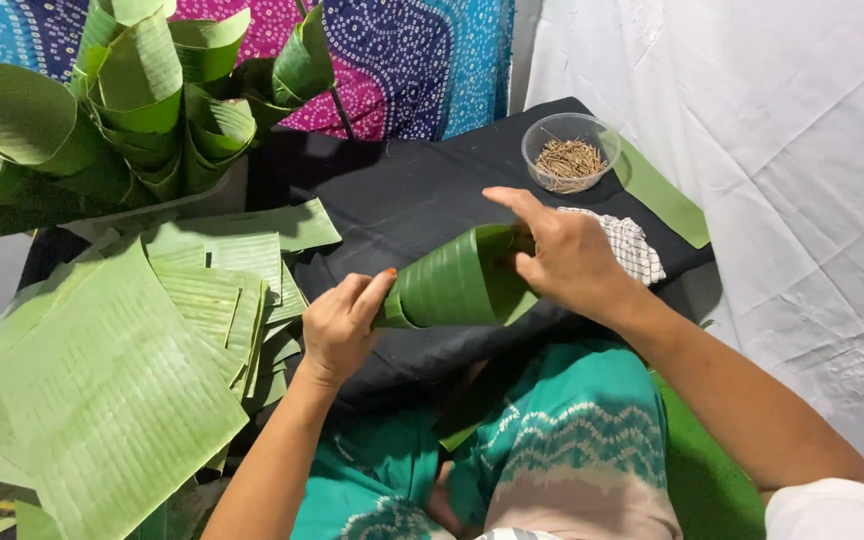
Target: Cleaning banana leaves with a cloth and folding them into cone shapes for food packaging.
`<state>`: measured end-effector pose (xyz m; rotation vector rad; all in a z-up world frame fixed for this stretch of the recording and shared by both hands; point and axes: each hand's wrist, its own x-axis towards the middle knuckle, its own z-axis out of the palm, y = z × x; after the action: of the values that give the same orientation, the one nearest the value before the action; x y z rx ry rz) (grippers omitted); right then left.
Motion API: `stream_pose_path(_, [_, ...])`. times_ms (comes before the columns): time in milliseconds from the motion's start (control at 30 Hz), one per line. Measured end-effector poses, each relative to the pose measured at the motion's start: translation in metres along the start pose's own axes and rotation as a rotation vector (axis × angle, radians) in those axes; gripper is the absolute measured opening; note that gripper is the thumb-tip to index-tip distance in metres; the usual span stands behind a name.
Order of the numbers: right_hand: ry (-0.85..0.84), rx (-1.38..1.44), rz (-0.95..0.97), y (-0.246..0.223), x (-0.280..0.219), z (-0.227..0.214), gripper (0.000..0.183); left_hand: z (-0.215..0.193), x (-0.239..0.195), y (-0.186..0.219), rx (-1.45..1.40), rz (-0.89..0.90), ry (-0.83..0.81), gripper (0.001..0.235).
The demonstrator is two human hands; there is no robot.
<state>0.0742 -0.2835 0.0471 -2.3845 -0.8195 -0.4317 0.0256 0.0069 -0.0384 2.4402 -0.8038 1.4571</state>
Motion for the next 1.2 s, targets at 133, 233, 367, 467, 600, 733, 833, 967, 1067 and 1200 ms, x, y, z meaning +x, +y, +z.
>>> stream_pose_path(133, [0.153, -0.206, -0.118, 0.007, 0.006, 0.004, 0.074, 0.001, 0.000, 0.003, 0.006, 0.009, -0.029, 0.056])
stream_pose_path(233, [0.218, -0.388, -0.207, 0.017, 0.009, 0.012, 0.064, -0.003, 0.006, 0.010, 0.020, -0.049, -0.061, 0.063])
stream_pose_path(367, [0.322, -0.406, -0.450, 0.016, 0.024, 0.011, 0.039, -0.004, 0.007, 0.018, -0.305, -0.357, -0.229, 0.053])
stream_pose_path(467, [0.299, -0.303, -0.513, 0.021, 0.035, 0.007, 0.026, -0.004, 0.005, 0.020, -0.584, -0.529, -0.348, 0.044])
stream_pose_path(600, [0.035, -0.063, -0.381, 0.032, 0.041, -0.001, 0.014, 0.004, -0.002, 0.024, -0.882, -0.693, -0.465, 0.052])
stream_pose_path(733, [-0.064, 0.052, -0.473, 0.015, 0.040, -0.009, 0.009, 0.010, -0.007, 0.020, -1.344, -0.876, -0.590, 0.062])
stream_pose_path(833, [-0.009, 0.023, -0.666, 0.005, 0.042, -0.010, 0.008, 0.022, -0.017, 0.022, -1.760, -0.923, -0.892, 0.028])
stream_pose_path(967, [0.050, 0.338, -0.632, 0.015, 0.060, -0.010, 0.019, 0.032, -0.001, 0.048, -1.784, -1.034, -0.677, 0.023])
stream_pose_path(1067, [0.218, 0.875, -0.248, 0.032, 0.050, 0.014, 0.059, 0.058, -0.017, 0.051, -1.480, -1.254, -0.351, 0.023])
stream_pose_path(1200, [0.013, 0.952, 0.171, 0.017, 0.007, 0.105, 0.135, 0.113, -0.034, 0.062, -1.006, -1.432, 0.038, 0.032])
